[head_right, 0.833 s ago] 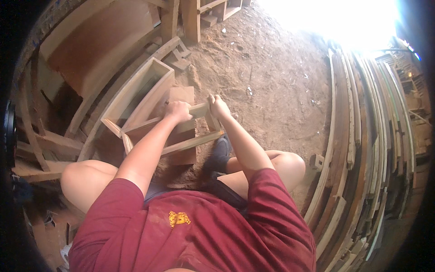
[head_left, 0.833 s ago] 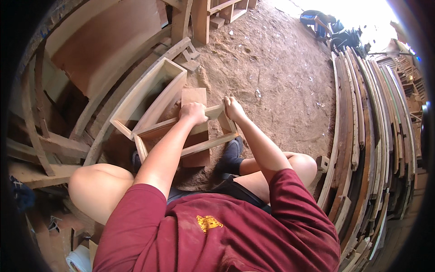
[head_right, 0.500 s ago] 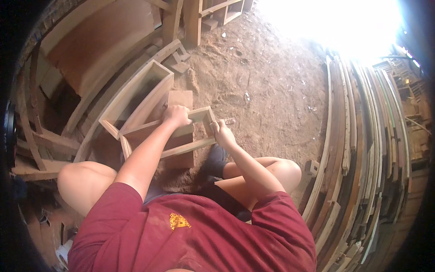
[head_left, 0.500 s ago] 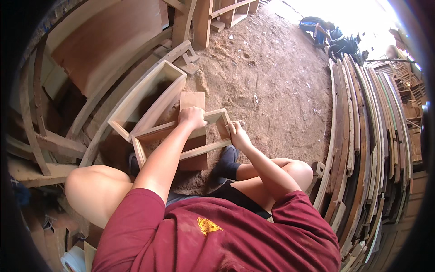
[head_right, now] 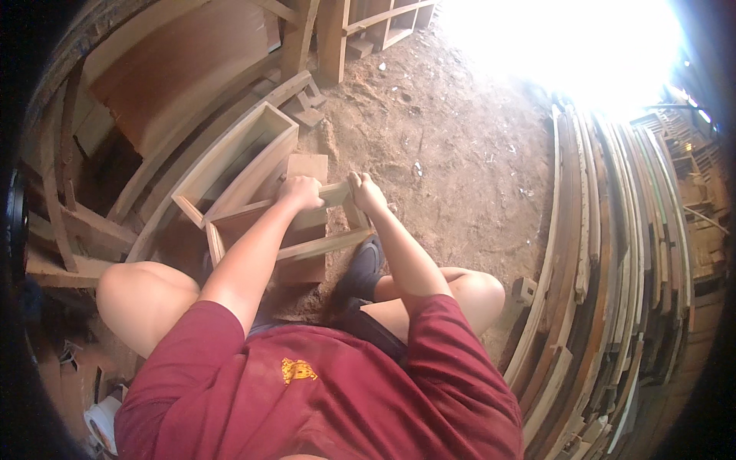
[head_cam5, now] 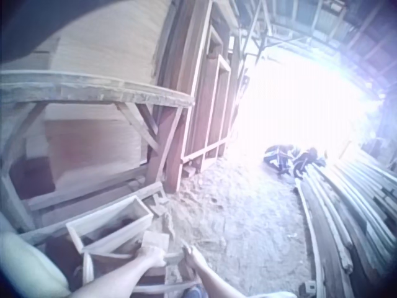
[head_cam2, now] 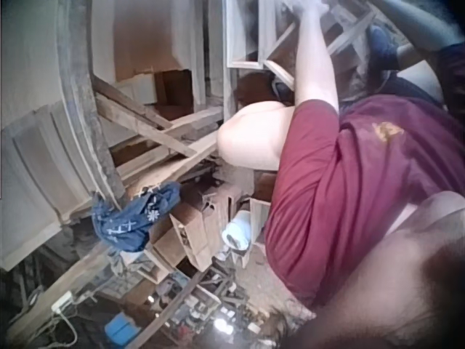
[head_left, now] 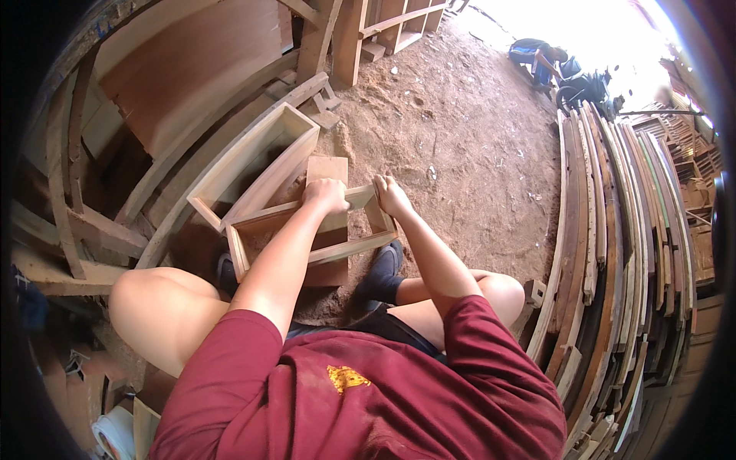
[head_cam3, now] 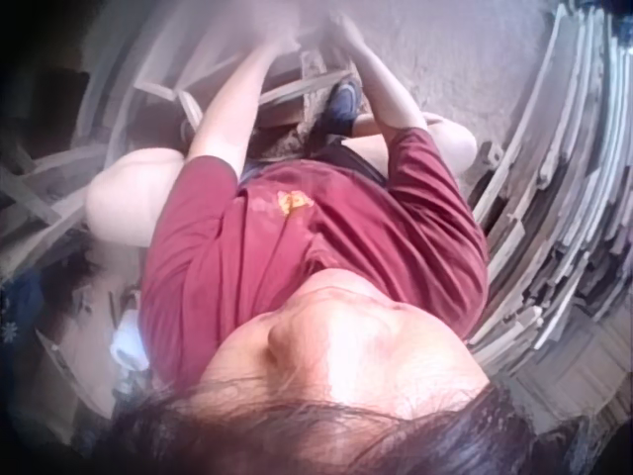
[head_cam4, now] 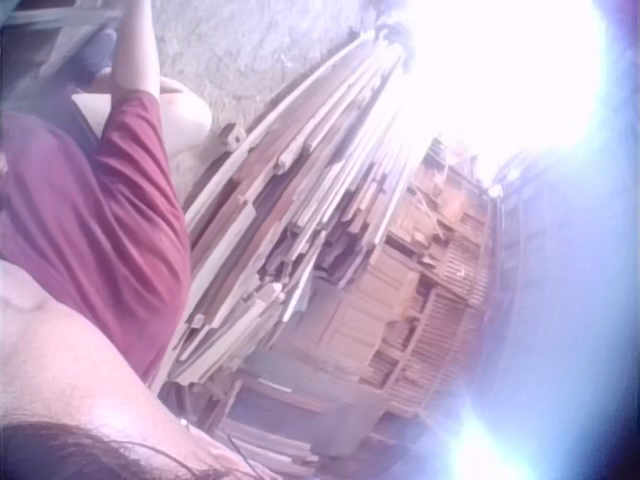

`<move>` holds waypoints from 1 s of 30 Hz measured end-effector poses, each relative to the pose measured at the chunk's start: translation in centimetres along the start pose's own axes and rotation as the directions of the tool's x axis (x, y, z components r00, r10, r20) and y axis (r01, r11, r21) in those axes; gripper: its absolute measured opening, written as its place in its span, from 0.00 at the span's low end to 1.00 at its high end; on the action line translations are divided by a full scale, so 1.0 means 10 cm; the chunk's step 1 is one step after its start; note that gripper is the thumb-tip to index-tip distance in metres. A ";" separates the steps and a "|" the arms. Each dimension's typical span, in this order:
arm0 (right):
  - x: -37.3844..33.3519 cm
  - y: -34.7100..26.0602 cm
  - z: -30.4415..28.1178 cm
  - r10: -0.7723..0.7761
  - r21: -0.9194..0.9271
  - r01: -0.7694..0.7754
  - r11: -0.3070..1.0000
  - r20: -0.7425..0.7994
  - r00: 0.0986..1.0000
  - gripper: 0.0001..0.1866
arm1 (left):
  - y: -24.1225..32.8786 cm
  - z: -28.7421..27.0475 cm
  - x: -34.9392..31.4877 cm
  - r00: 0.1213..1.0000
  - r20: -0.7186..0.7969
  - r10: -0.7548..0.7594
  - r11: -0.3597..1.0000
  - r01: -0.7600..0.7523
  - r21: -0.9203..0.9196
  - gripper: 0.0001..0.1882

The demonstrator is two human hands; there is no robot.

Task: The person sits on the floor of a workshop and assembles a rectangular wooden frame by hand. They pick up a wooden plank, fit it into the frame, and repeatedly rub the edges with a small block to smooth the surface.

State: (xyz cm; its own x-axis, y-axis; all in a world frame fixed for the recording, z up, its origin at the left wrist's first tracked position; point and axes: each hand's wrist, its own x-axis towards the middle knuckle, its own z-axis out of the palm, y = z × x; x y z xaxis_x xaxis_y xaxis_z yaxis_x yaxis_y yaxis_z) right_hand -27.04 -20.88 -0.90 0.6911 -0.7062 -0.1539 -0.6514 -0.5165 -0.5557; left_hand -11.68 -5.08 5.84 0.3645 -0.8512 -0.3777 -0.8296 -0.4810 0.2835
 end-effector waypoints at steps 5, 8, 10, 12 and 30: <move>-0.75 -0.02 -0.26 0.099 0.029 -0.102 0.994 0.077 0.992 0.29 | -0.01 -0.03 -0.02 0.999 0.033 0.041 0.996 -0.038 -0.077 0.20; -1.06 0.18 -0.35 0.034 -0.001 -0.034 0.999 0.055 0.998 0.30 | -0.07 0.09 0.22 0.986 0.046 0.160 0.980 -0.153 -0.130 0.23; -1.10 0.15 -0.33 0.028 -0.059 -0.024 0.998 0.064 0.998 0.30 | -0.23 0.21 0.39 0.972 0.078 0.224 0.964 -0.209 -0.166 0.25; -1.12 -0.07 -0.42 0.078 -0.141 -0.066 0.988 0.082 0.994 0.29 | -0.40 0.25 0.50 0.958 0.135 0.253 0.955 -0.225 -0.195 0.27; -0.71 -0.06 -0.48 0.185 0.604 -0.136 0.785 -0.020 0.983 0.21 | -0.83 0.35 0.62 0.763 -0.157 -0.628 0.622 0.371 -0.689 0.35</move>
State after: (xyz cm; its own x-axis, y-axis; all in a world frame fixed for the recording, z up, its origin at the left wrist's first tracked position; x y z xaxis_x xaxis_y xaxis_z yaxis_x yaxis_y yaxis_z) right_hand -33.02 -17.88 4.48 0.5522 -0.7991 -0.2377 -0.4165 -0.0174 -0.9090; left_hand -3.99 -5.59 -1.92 0.8649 -0.3801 -0.3279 -0.0897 -0.7597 0.6440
